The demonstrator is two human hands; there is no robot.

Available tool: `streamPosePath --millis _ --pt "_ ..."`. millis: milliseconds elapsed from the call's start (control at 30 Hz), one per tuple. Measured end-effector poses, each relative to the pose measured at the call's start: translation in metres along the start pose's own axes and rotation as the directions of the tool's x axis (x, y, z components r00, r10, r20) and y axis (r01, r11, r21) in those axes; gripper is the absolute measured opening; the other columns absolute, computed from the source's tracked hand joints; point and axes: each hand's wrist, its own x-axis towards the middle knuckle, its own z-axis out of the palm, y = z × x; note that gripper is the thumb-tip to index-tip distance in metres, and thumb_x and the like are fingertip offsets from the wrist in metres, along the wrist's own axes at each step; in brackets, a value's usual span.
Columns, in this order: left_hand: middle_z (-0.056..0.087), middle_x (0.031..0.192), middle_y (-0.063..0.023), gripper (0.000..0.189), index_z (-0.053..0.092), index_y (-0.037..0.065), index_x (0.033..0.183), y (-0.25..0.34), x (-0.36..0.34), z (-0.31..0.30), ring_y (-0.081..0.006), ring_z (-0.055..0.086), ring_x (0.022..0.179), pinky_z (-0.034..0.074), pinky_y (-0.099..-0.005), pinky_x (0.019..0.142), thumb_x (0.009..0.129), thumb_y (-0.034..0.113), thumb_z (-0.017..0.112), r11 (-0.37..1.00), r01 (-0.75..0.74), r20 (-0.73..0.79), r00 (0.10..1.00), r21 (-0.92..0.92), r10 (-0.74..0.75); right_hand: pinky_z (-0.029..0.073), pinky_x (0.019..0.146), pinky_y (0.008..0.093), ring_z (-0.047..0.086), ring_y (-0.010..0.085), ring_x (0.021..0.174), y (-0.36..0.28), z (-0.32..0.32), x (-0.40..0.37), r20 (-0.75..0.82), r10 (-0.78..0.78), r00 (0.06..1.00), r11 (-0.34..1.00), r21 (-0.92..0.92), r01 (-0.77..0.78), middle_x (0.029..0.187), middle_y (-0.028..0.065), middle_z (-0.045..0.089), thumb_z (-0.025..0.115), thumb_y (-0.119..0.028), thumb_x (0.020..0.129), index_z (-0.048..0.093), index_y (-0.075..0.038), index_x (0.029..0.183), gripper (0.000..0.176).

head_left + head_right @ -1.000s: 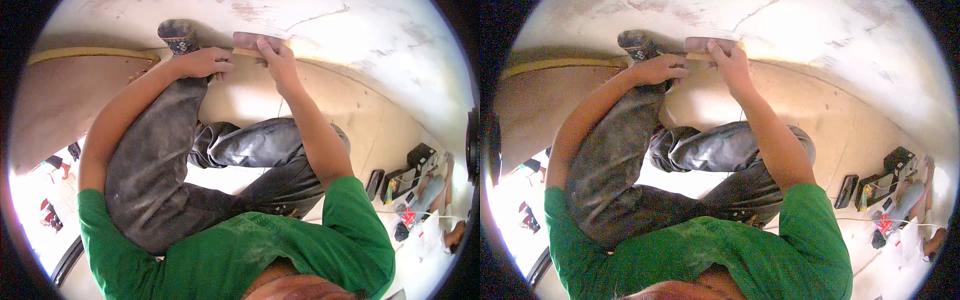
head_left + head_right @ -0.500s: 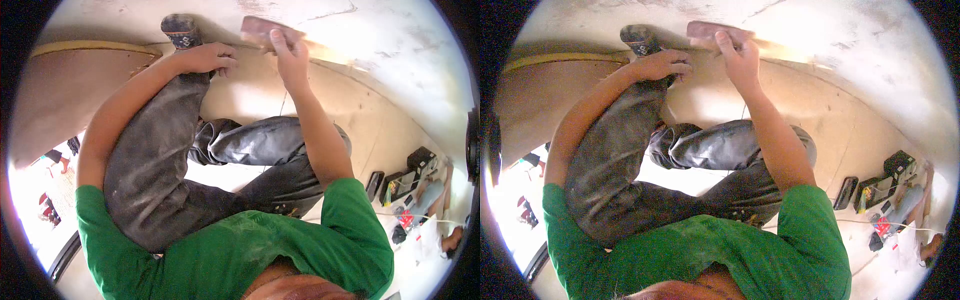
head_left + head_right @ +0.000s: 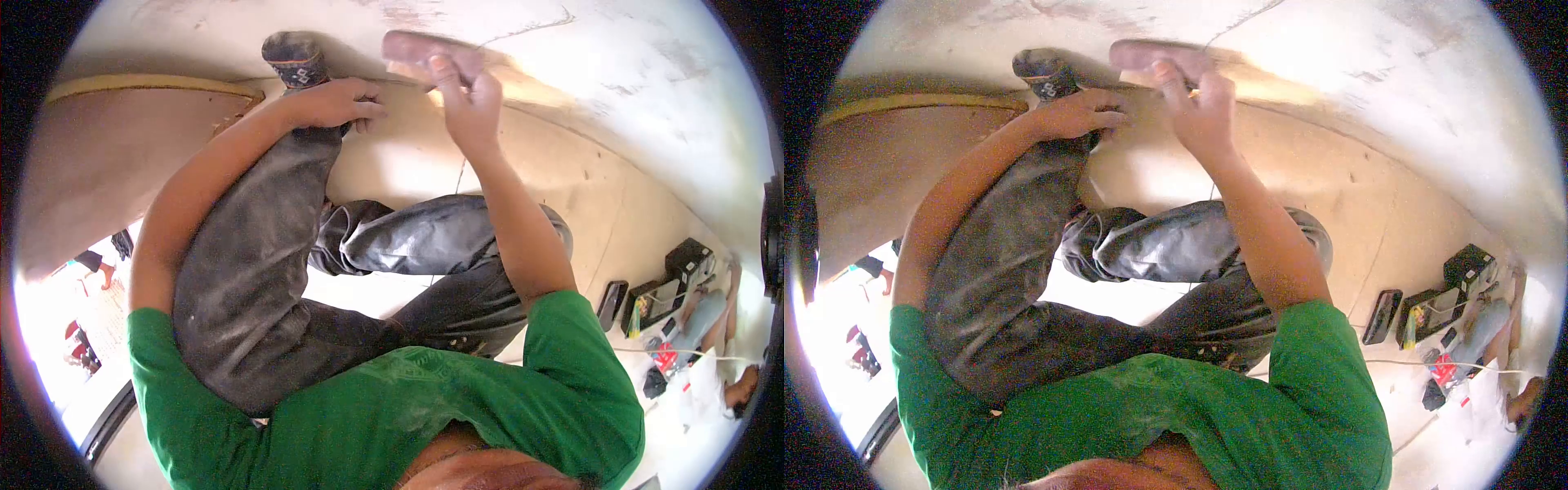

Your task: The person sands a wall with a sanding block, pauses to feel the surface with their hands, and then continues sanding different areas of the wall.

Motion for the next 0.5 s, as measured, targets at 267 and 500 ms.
streamPosePath --millis 267,500 --pt "0.065 0.082 -0.0074 0.032 0.063 -0.001 0.097 -0.008 0.004 0.0 -0.0145 0.062 0.075 0.051 -0.0295 0.071 0.096 0.031 0.056 0.995 -0.097 -0.047 0.994 -0.028 0.095 0.046 0.061 0.0252 0.062 0.0115 0.068 -0.007 0.002 -0.002 -0.01 -0.068 0.998 0.998 0.006 0.068 0.082 0.0062 0.068 0.064 -0.031 0.092 0.068 0.003 0.1 0.035" --pt "0.065 0.082 -0.0069 0.032 0.063 -0.001 0.096 -0.019 0.01 0.006 -0.0149 0.063 0.073 0.051 -0.0297 0.07 0.096 0.03 0.056 0.992 -0.105 -0.059 0.993 -0.066 0.102 0.05 0.061 0.0291 0.063 0.0142 0.063 0.003 0.003 -0.004 0.006 0.144 0.99 0.989 0.035 -0.144 0.076 0.0084 0.07 0.064 -0.028 0.092 0.07 0.003 0.1 0.032"
